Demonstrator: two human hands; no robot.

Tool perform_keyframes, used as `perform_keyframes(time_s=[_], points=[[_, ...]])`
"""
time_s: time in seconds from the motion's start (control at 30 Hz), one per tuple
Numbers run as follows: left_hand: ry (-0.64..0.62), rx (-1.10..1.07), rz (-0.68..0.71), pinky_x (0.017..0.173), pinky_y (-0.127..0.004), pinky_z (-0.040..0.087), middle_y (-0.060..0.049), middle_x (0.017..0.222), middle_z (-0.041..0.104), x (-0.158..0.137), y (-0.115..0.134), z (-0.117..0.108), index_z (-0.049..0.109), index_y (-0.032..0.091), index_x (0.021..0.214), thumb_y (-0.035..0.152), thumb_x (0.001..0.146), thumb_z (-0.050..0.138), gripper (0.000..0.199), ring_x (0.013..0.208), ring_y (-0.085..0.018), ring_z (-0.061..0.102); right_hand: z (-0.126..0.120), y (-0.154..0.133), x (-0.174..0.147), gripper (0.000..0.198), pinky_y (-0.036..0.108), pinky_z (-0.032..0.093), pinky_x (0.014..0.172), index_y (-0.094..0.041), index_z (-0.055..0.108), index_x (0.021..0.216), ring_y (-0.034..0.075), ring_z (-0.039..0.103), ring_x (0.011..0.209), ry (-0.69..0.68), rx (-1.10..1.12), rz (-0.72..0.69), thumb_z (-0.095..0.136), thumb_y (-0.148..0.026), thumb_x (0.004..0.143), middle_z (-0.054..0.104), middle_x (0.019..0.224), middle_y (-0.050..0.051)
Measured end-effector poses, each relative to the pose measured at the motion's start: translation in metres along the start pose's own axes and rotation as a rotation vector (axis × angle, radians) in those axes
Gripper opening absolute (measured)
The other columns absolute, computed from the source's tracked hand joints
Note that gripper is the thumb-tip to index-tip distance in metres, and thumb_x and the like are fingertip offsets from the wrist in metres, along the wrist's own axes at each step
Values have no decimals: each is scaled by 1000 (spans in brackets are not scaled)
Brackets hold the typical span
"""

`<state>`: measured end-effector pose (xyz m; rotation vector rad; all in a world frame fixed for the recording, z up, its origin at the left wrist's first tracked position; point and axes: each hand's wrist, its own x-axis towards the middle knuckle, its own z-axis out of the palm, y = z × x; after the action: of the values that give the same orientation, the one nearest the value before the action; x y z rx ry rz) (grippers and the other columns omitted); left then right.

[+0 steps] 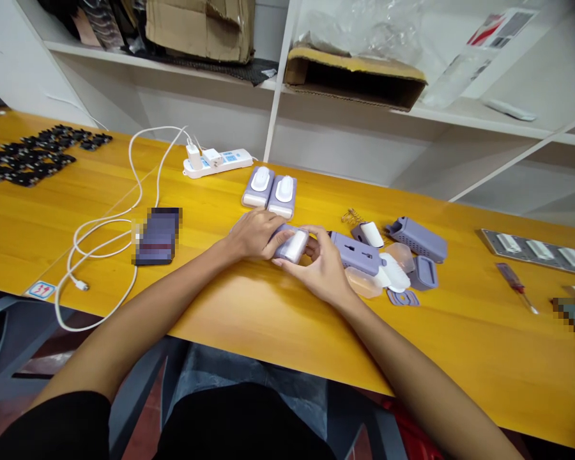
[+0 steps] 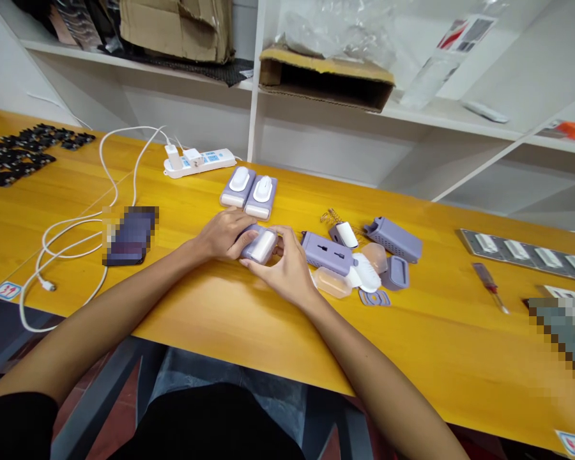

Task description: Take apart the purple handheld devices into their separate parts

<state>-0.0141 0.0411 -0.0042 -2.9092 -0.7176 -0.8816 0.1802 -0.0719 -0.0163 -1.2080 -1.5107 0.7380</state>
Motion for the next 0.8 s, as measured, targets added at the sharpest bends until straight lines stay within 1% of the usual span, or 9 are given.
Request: perform_keyframes(time_s=[0.07,0.23,0.3,0.37,0.43,0.53,0.6,0.7,0.8], points=[[-8,-12,1,83,-45,55,-18,98,81,0,0,0,75,16,104,50,115,33,55,88,-32,76,-1,-4,0,72,51,68,95,-28,55,124,30,80,108,2,-15,16,101,-48,72,77,126,10],[-10,-16,13,82,-44,55,-17,95,81,1,1,1,75,16,101,49,115,33,55,87,-31,76,-2,-8,-1,70,55,67,92,-27,55,115,34,78,107,111,-198,8,102,-50,68,78,114,10],[-1,-16,8,81,-45,55,-18,96,81,1,0,1,75,16,102,50,115,33,55,87,-31,77,-4,-8,0,69,55,67,93,-27,56,114,33,78,105,110,-198,-2,102,-51,68,78,114,10],[12,-29,5,81,-45,55,-18,98,82,1,-2,1,76,16,105,49,115,35,54,87,-32,77,-6,-8,2,68,54,68,93,-27,58,113,32,79,103,84,-152,-2,103,-51,68,79,114,9],[17,-49,15,81,-45,56,-19,99,82,0,-6,-1,77,16,106,48,115,35,54,88,-32,78,-10,-10,4,67,53,68,95,-27,61,114,32,80,105,43,-86,11,103,-51,68,80,116,9],[7,-62,23,82,-44,56,-18,99,83,-1,-13,-5,78,16,105,47,116,32,56,90,-31,79,-15,-13,7,70,53,68,100,-26,64,120,33,80,115,0,-17,15,104,-53,68,81,125,10],[4,-69,9,84,-45,57,-18,101,83,-2,-17,-7,78,16,109,47,117,32,57,92,-31,80,-16,-13,7,72,53,68,102,-26,65,123,33,79,118,14,-8,1,104,-55,69,80,129,12],[4,-81,-10,88,-46,58,-19,105,84,-2,-19,-9,79,15,116,46,116,33,56,96,-32,81,-14,-10,6,72,53,68,100,-26,65,123,33,79,116,48,-32,-20,103,-59,71,79,128,11],[17,-87,-25,86,-45,57,-17,105,85,-2,-18,-10,80,16,120,48,117,33,57,94,-31,80,-12,-7,4,70,53,68,98,-27,65,129,33,77,116,84,-135,-71,96,-62,78,76,130,12]])
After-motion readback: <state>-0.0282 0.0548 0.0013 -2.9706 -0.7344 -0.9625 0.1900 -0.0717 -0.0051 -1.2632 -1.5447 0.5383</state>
